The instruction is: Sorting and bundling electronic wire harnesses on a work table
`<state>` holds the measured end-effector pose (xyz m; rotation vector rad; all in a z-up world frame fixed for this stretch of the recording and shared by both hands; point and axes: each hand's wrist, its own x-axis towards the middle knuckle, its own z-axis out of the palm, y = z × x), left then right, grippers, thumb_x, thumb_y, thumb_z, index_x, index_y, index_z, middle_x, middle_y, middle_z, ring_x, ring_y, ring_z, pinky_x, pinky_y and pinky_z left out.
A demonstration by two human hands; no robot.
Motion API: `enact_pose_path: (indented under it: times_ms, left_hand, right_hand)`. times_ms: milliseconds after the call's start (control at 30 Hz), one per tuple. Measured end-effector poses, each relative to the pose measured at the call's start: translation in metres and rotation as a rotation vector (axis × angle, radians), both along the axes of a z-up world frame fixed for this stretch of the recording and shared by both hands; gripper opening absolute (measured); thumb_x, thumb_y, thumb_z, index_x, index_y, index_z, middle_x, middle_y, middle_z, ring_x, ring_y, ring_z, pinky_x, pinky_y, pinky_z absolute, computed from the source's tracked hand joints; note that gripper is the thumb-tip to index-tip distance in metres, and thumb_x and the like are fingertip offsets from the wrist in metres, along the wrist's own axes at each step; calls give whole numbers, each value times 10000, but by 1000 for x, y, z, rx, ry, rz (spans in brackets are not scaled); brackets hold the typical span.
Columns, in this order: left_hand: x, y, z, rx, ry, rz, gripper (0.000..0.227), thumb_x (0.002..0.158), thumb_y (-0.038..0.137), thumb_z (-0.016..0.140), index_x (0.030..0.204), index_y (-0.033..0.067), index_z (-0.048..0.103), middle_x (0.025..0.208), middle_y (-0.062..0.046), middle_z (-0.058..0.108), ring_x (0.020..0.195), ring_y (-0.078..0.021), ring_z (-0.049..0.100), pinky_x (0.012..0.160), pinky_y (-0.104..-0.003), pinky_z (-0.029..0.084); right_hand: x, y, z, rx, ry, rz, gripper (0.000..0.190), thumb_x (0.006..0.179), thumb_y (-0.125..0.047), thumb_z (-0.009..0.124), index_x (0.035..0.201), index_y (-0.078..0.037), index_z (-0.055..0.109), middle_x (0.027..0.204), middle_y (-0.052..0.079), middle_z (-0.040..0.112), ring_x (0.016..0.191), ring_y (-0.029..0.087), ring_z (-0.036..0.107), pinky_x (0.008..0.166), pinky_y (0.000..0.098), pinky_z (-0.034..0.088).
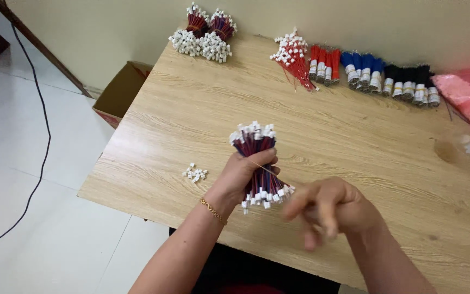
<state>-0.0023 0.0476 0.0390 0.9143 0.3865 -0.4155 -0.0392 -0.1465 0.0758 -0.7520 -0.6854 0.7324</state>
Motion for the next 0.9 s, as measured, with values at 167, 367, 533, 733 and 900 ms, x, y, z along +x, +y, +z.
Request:
enact_pose_path:
  times_ms: [167, 367, 533, 733, 900]
  left_hand:
    - [-4, -2, -23, -115, -107, 173, 312, 710, 56, 814, 930, -50, 619, 747, -208, 659, 705, -329, 712, 652, -460, 597]
    - [-21, 3, 9, 37, -569, 78, 252, 671, -9, 823, 883, -26, 688, 791, -172, 689, 780, -249, 669, 741, -414, 570]
    - [-15, 14, 4, 293, -871, -135, 215, 691, 46, 810, 875, 8, 706, 832, -149, 709, 826, -197, 633, 792, -423, 552]
    - [-4, 13, -7, 575, -960, -311, 139, 701, 48, 766, 826, 43, 705, 705, -103, 705, 670, -205, 680, 630, -339, 549]
    - [-10, 9, 14, 484, -615, -328, 304, 656, 37, 748, 929, -68, 669, 762, -192, 679, 741, -291, 661, 720, -464, 543]
  right_hand:
    - [21, -25, -39, 450, 253, -296, 327, 870, -88, 610, 1188, -162, 631, 1525, 191, 307, 835, 297, 591, 557, 299, 542]
    - [28, -5, -43, 330, 556, -244, 625, 921, -382, 596, 1392, -20, 401, 1520, 153, 290, 1290, 458, 391, 770, 435, 636]
    - [21, 0, -5, -50, 336, -338, 623, 876, -272, 651, 1384, 1, 415, 1362, 140, 523, 1130, 346, 602, 721, 468, 636]
    - [0, 14, 17, -591, -105, -539, 1078, 572, -190, 871, 1468, -53, 287, 1544, 125, 288, 1209, 365, 526, 829, 470, 609]
    - [-9, 26, 28, -908, -229, -596, 1326, 478, -216, 918, 1530, -106, 118, 1572, 235, 132, 1299, 496, 370, 1007, 544, 440]
